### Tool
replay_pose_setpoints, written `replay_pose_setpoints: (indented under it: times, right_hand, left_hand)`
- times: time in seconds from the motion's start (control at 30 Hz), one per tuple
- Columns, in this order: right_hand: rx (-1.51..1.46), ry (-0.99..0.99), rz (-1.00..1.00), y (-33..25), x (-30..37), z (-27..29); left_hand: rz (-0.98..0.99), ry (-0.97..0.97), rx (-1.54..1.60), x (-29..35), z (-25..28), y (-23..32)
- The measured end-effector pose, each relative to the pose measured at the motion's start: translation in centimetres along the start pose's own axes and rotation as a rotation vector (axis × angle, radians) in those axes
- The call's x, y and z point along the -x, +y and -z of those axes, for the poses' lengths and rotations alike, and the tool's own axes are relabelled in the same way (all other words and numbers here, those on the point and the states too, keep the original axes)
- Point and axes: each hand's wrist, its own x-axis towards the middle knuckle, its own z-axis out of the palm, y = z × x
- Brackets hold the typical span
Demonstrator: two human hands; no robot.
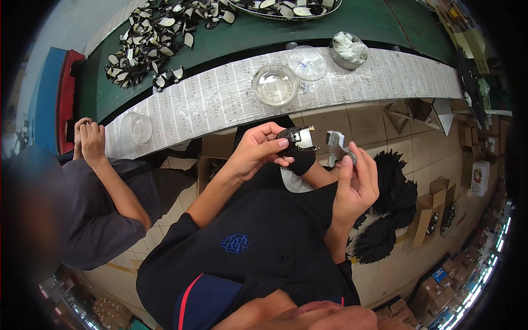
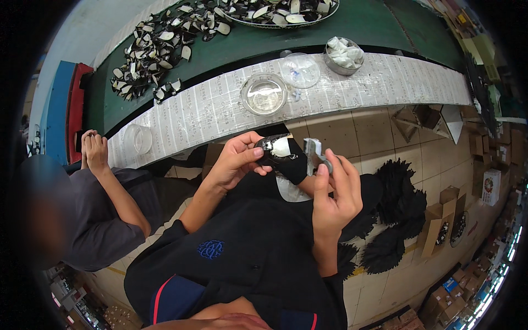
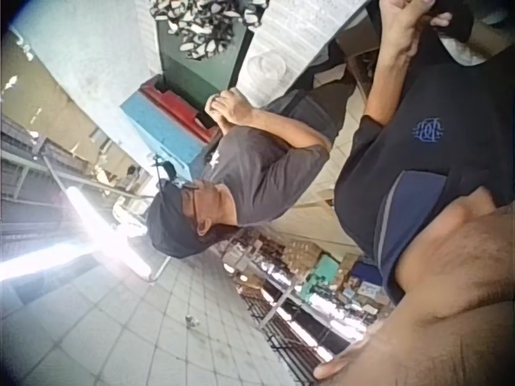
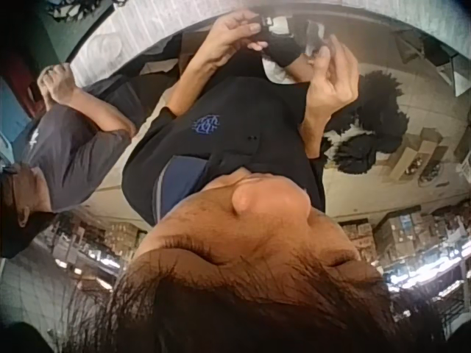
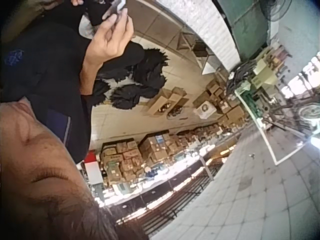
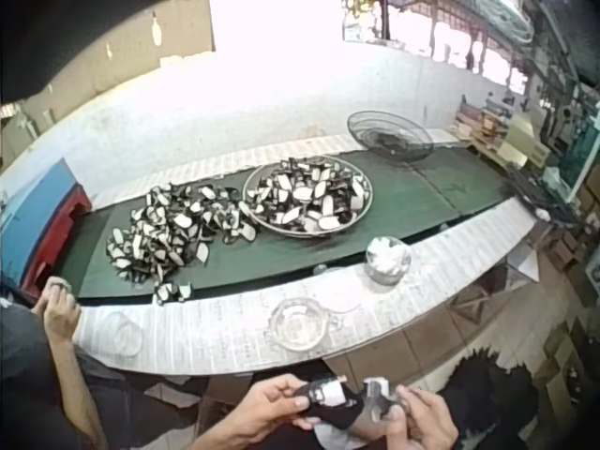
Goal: Applying adhesive to shoe components and assembling them at a factory workbench.
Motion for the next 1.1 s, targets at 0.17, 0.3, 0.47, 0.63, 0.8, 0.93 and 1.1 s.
replay_pose_setpoints:
  times: [0.17,0.3,0.47,0.63,0.8,0.93,1.1]
  right_hand:
    - [-0.153,0.029,-0.14,2.0,-0.1,0.3]
    - [-0.278,0.015,-0.256,6.4,0.2,0.0]
    - [-0.547,-0.013,-0.641,15.2,2.6,-1.5]
    - [-0.868,0.039,-1.017,24.0,6.9,-3.5]
    - [-1.041,0.206,-1.383,29.7,10.0,-4.6]
    - [-0.948,0.23,-1.503,30.8,9.9,-4.5]
    - [-0.72,0.342,-1.384,30.9,9.8,-4.7]
  left_hand:
    - [0.012,-0.065,0.045,0.5,-0.3,0.3]
    - [0.066,-0.234,0.252,0.9,-0.5,0.2]
    - [0.127,-0.437,0.624,1.6,-1.2,-0.6]
    - [0.184,-0.5,0.585,1.9,-2.0,-0.7]
    - [0.222,-0.526,0.619,1.8,-2.9,-0.5]
    - [0.173,-0.575,0.719,1.1,-3.7,-0.6]
    - [0.227,-0.357,0.598,0.6,-4.4,-0.8]
